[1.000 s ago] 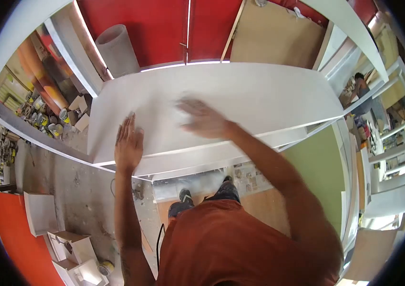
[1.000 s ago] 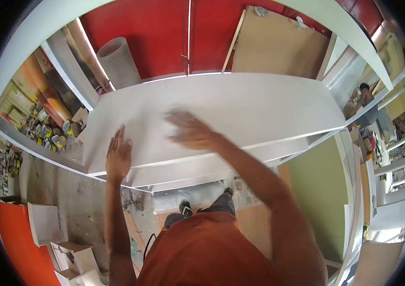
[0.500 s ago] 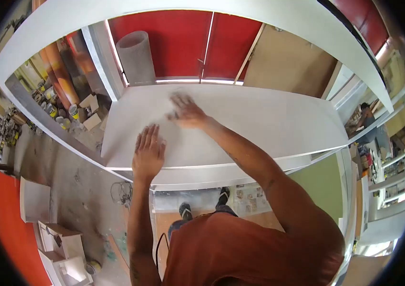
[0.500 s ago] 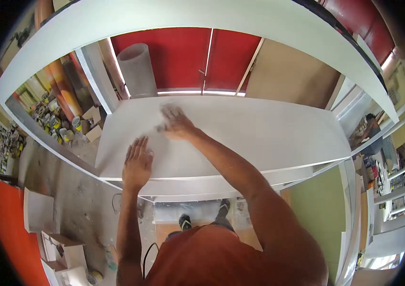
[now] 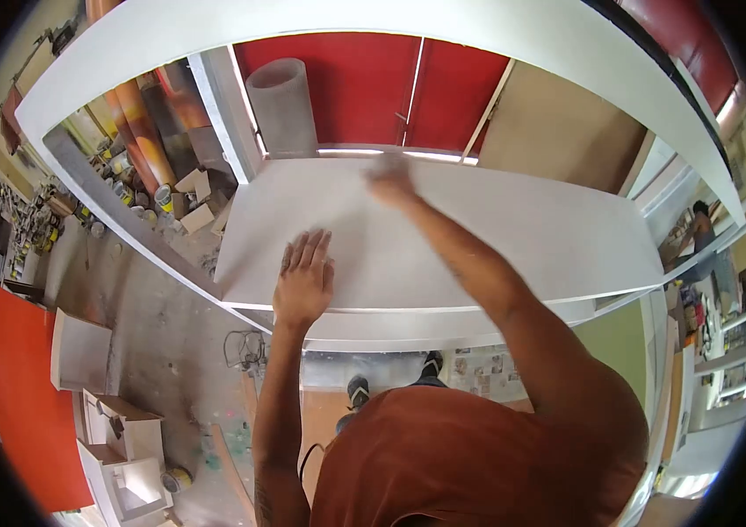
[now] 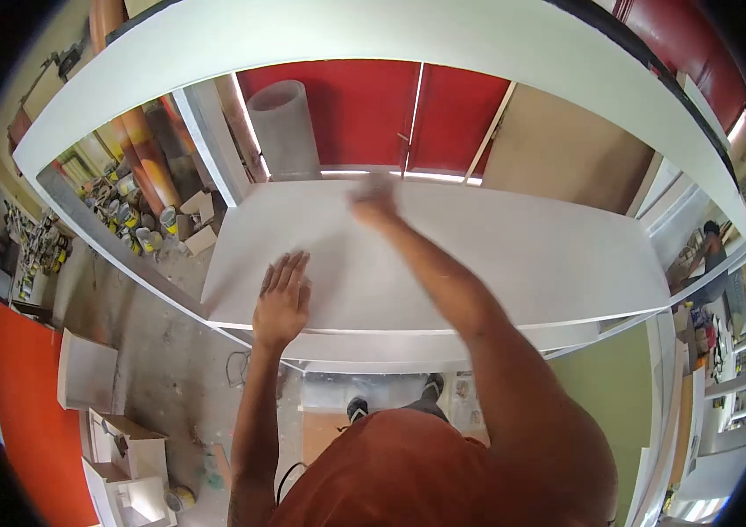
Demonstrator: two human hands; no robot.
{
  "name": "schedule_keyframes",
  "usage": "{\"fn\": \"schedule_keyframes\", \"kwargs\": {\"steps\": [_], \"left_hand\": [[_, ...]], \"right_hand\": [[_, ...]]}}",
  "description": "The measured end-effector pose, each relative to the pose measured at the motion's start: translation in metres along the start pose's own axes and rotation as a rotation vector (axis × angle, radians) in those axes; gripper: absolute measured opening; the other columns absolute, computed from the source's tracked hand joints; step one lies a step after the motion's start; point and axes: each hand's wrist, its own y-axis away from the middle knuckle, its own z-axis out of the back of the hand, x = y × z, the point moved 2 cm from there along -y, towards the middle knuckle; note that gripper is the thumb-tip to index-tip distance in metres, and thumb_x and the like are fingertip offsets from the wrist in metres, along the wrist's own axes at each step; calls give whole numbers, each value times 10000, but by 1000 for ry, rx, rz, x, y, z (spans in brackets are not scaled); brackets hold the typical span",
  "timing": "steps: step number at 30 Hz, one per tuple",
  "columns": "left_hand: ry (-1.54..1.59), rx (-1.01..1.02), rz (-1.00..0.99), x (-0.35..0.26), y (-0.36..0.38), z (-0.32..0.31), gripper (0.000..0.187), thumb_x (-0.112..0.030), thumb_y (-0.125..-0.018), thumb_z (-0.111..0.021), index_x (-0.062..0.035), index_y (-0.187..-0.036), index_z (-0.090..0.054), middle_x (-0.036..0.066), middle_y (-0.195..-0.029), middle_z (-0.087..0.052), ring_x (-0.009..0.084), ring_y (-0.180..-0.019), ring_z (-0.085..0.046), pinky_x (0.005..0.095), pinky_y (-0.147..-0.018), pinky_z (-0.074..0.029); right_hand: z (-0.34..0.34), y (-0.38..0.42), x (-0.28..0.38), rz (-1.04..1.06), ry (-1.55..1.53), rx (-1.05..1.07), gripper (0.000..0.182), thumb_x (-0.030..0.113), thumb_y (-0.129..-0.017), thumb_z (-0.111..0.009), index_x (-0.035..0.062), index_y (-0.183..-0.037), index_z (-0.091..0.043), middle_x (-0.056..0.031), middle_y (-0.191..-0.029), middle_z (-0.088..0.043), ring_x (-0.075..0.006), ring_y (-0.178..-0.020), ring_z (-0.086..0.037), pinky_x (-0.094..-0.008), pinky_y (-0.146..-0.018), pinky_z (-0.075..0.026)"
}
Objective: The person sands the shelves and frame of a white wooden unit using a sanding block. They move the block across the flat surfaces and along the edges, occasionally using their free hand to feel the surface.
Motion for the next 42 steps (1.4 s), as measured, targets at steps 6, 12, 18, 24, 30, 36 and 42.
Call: {"fn": "schedule_keyframes", "kwargs": {"steps": [6, 12, 18, 24, 30, 36, 42], "left_hand": [[102, -60, 81, 11, 5, 1, 451, -208, -1016, -517, -18, -1425, -524, 161, -1467, -553, 353, -1421, -459, 488, -1213, -334], [74, -63, 13, -2, -2, 5, 420, -193, -994, -541, -44, -1386, -559, 144, -1432, -582, 348, -1379, -504, 505, -1191, -363], [70, -43, 0, 0, 2, 5, 427, -187, -990, -547, -66, -1400, -554, 132, -1439, -581, 347, -1384, -500, 500, -1186, -373], [122, -88, 105, 10, 3, 2, 437, -182, -998, -535, -42, -1411, -540, 169, -1426, -581, 369, -1377, -503, 496, -1190, -370], [50, -52, 54, -3, -2, 4, 417, -170, -993, -534, -41, -1388, -557, 147, -1398, -601, 363, -1359, -519, 511, -1172, -386], [136, -74, 48, 0, -2, 10, 391, -153, -984, -540, -52, -1360, -577, 146, -1396, -605, 365, -1340, -535, 494, -1153, -409], [119, -87, 94, 8, 1, 7, 378, -152, -974, -557, -35, -1332, -592, 160, -1366, -625, 371, -1342, -534, 479, -1147, -418]], "right_hand": [[110, 77, -40, 391, -189, 252, 724, 534, -1025, -513, 166, -1616, -314, -158, -1688, -238, -357, -1561, -204, -477, -1280, -176], [127, 65, -262, -269, 437, 68, 556, 416, -1065, -412, 121, -1534, -460, -200, -1601, -390, -395, -1504, -317, -549, -1234, -253], [32, 13, 52, 89, -19, 67, 794, 591, -1023, -452, -27, -1518, -393, -244, -1616, -338, -435, -1526, -228, -542, -1260, -171], [90, 56, -88, 248, -426, 176, 692, 467, -1011, -558, 136, -1588, -366, -171, -1668, -287, -339, -1551, -241, -456, -1262, -217], [137, 71, -230, -529, 357, 130, 599, 431, -1071, -364, 105, -1572, -407, -181, -1706, -185, -420, -1555, -192, -588, -1244, -192], [39, 30, 98, 109, -115, 104, 765, 489, -1056, -430, -54, -1575, -281, -268, -1653, -258, -397, -1565, -161, -499, -1273, -134], [60, 58, -119, 370, -115, 152, 507, 283, -1008, -577, 194, -1503, -510, -167, -1665, -289, -361, -1544, -234, -488, -1259, -224]]}}
